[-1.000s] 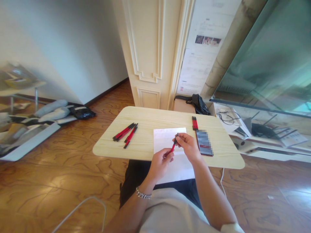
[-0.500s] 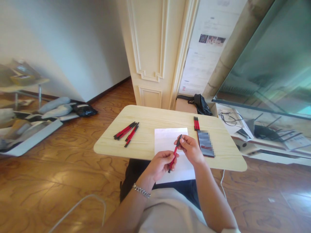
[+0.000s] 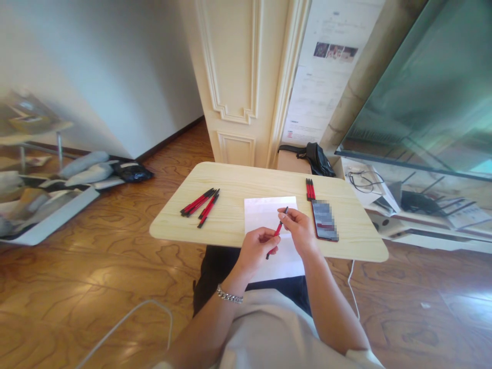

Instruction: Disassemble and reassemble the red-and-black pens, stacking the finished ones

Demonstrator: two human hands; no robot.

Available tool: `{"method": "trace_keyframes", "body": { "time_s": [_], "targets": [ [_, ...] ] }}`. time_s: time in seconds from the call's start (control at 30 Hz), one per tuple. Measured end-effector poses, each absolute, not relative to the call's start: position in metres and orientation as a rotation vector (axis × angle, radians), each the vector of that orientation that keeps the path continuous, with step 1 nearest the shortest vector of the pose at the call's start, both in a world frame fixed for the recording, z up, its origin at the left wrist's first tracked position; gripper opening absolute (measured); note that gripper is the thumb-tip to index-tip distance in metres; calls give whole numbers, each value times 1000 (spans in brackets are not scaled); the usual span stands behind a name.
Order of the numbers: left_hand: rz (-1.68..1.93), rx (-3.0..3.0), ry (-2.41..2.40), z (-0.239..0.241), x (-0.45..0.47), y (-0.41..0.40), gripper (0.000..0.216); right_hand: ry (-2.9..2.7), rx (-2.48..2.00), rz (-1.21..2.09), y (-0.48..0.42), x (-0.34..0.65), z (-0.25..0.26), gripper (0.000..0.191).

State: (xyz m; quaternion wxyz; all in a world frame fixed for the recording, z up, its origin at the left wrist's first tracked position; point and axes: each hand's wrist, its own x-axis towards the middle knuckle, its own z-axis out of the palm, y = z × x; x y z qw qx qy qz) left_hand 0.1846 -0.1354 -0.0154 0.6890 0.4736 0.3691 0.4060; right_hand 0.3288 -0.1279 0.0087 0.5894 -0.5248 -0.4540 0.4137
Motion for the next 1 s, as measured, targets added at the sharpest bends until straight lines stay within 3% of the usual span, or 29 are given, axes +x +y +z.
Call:
{"method": "trace_keyframes", "body": {
  "time_s": [0.13, 0.3, 0.5, 1.0],
  "targets": [
    [909, 1105, 866, -18, 185, -136, 30, -1095, -1262, 929, -127, 331, 6, 31],
    [880, 1107, 824, -17, 185, -136, 31, -932, -1081, 1148, -126, 334, 11, 34],
    [902, 1089, 851, -19, 187, -137, 30, -891, -1190, 1001, -124, 330, 7, 26],
    [888, 1057, 811, -18, 187, -138, 32, -892, -1102, 1173, -126, 329, 7, 33]
  ]
}}
